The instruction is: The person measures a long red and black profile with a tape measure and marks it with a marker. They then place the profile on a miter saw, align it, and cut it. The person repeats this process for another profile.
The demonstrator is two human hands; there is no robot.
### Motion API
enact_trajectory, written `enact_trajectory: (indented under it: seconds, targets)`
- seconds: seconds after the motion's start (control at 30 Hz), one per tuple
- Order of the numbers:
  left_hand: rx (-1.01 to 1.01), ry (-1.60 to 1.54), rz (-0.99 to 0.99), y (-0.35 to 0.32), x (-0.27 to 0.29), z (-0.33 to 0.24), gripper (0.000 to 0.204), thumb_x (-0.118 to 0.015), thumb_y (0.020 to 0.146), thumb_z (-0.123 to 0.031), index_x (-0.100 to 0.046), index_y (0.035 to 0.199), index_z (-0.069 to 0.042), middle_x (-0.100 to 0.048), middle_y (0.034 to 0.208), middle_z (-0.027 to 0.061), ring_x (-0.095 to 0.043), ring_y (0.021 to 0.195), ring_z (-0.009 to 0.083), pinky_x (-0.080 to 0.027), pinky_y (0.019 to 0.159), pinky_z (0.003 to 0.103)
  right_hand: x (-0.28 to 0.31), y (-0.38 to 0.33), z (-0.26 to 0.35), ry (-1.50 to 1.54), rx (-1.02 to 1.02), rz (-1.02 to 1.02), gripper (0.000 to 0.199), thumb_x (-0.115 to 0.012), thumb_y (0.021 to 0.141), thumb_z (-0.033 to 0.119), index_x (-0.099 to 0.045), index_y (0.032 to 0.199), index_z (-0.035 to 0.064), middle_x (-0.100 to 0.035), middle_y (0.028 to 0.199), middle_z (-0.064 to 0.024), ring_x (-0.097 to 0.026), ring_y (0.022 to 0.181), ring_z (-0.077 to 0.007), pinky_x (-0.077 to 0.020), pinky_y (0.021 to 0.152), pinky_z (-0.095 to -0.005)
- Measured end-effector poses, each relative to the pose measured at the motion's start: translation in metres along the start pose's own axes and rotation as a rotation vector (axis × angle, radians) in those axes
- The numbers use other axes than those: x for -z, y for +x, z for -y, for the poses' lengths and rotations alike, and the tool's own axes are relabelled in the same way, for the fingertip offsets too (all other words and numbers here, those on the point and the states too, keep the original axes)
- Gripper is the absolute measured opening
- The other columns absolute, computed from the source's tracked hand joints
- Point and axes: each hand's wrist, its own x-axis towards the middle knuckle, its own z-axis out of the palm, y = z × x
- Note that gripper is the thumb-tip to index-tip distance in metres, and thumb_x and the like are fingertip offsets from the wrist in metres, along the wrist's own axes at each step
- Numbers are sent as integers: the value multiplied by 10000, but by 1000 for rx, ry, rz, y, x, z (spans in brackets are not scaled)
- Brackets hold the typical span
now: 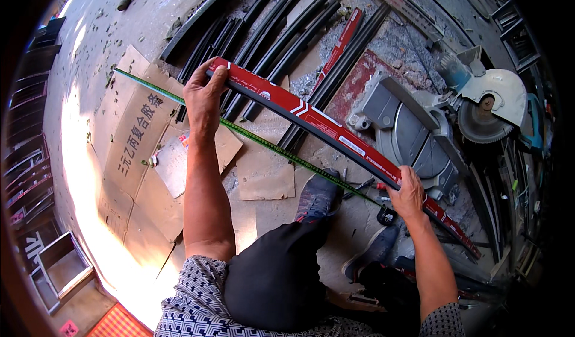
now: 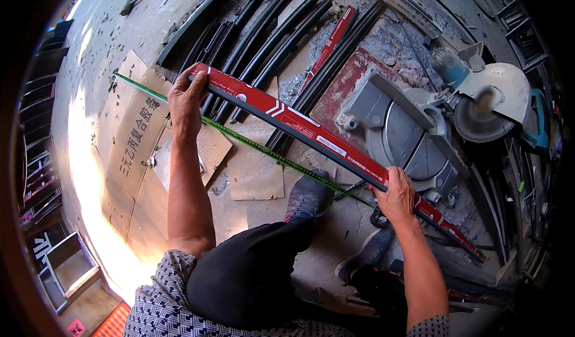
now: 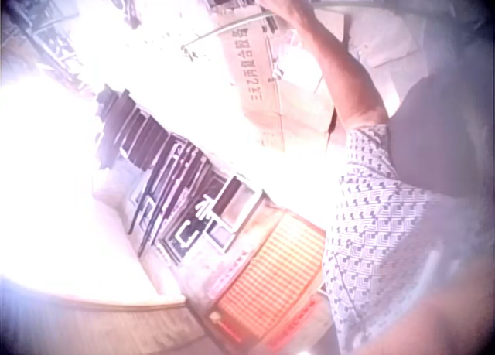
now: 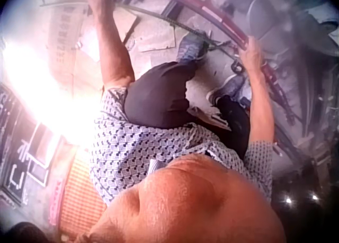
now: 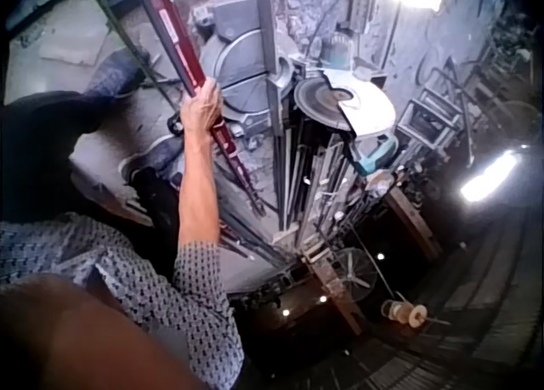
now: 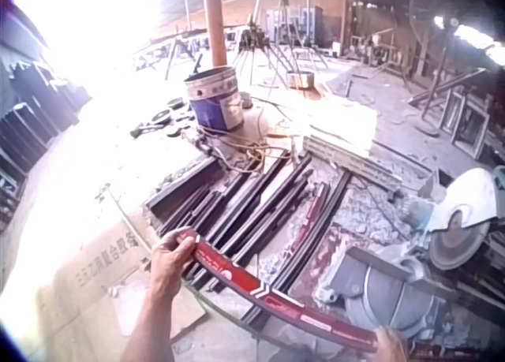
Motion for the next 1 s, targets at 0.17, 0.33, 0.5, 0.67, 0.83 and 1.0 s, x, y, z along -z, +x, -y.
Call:
enact_trajectory:
  seconds: [0.17,0.33,0.5,0.67,0.83,1.0]
  targets:
    - [-5,49,44,2,3,-3,378,-733,1018,-217,-691,1331,-10,-738,1080,31,-713,932,100,-601,843,245,-4,0,-1,1,2,-5,525,-895,746,136,-550,1130,37,-640,1045,-196,-632,1009,-438,-496,876,-517]
    - [76,-29,-9,3,0,11,436,-719,1033,-227,-629,1401,-10,-722,1155,52,-710,1004,129,-592,878,284,-10,2,-5,-24,-13,34,552,-886,714,86,-537,1138,43,-619,1055,-196,-621,1044,-431,-488,912,-518]
    - [219,-423,-10,-18,-32,31,337,-717,1031,-197,-565,1274,-21,-703,1120,102,-726,1014,203,-617,876,358,-9,10,0,-24,14,26,508,-878,731,94,-526,1095,52,-620,1023,-173,-628,1028,-394,-493,901,-498]
    - [597,-297,377,-100,-121,45,275,-669,1061,-295,-679,1203,-59,-740,1054,47,-740,901,154,-650,784,341,-18,30,16,-50,21,2,512,-880,740,121,-505,1084,62,-627,1056,-166,-639,1042,-370,-492,927,-490]
    - [755,-342,455,-147,-173,41,234,-759,1005,-296,-669,1143,-130,-724,1022,0,-696,885,102,-613,797,292,-27,61,43,-27,18,-76,536,-893,724,109,-479,1061,62,-605,1007,-165,-634,993,-366,-491,865,-486]
    - [620,-325,386,-123,-171,44,181,-739,1020,-223,-727,1153,-99,-772,1055,15,-738,885,108,-620,757,264,-28,81,54,-4,51,-201,467,-838,723,86,-512,1056,58,-611,1000,-160,-641,986,-352,-490,847,-477]
